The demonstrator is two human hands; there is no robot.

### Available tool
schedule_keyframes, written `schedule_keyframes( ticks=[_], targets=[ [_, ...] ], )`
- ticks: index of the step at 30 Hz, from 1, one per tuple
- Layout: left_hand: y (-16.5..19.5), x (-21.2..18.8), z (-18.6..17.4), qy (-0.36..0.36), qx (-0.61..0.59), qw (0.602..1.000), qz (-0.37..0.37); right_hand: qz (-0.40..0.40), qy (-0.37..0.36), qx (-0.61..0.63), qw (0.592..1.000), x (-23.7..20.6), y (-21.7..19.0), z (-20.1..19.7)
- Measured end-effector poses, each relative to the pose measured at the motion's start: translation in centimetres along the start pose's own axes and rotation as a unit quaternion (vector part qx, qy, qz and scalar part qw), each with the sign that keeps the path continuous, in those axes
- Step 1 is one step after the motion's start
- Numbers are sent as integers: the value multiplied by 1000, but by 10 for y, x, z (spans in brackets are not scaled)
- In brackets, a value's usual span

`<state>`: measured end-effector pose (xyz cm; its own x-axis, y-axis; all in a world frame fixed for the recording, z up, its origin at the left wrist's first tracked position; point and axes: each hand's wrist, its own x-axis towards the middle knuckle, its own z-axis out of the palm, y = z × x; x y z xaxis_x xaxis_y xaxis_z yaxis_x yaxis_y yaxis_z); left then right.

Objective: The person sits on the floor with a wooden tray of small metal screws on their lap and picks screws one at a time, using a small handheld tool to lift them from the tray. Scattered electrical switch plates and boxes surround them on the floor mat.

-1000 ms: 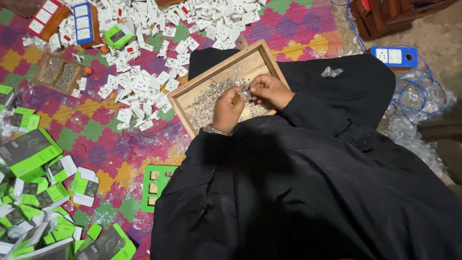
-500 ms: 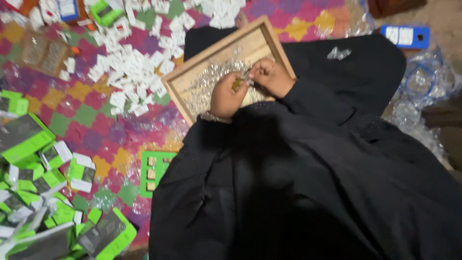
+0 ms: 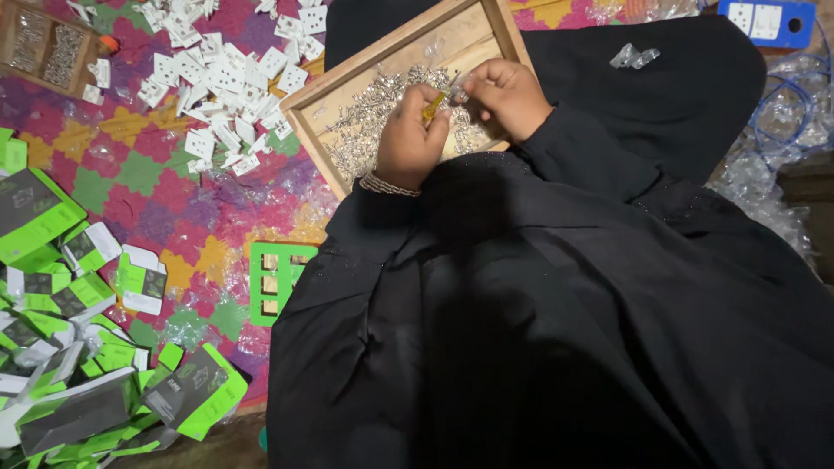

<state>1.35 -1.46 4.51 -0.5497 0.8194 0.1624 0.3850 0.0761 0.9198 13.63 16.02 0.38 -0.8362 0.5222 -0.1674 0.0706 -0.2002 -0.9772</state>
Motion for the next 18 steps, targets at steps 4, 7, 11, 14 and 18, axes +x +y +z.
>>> schedule_keyframes(
  ticks=[4,7,11,14,18],
  targets=[
    [3,-2,-2,4,112,992,51,-21,23,39,999,6,9,-7],
    [5,-2,-2,-1,150,988,48,-38,26,23,999,7,11,-10],
    [11,-3,-3,-18,168,986,16,-30,40,7,999,9,10,-9],
    [16,-4,-4,-2,181,983,28,-56,53,-45,996,12,13,-4],
    [20,-4,-4,8,183,982,38,-129,47,-115,984,8,10,1]
  ],
)
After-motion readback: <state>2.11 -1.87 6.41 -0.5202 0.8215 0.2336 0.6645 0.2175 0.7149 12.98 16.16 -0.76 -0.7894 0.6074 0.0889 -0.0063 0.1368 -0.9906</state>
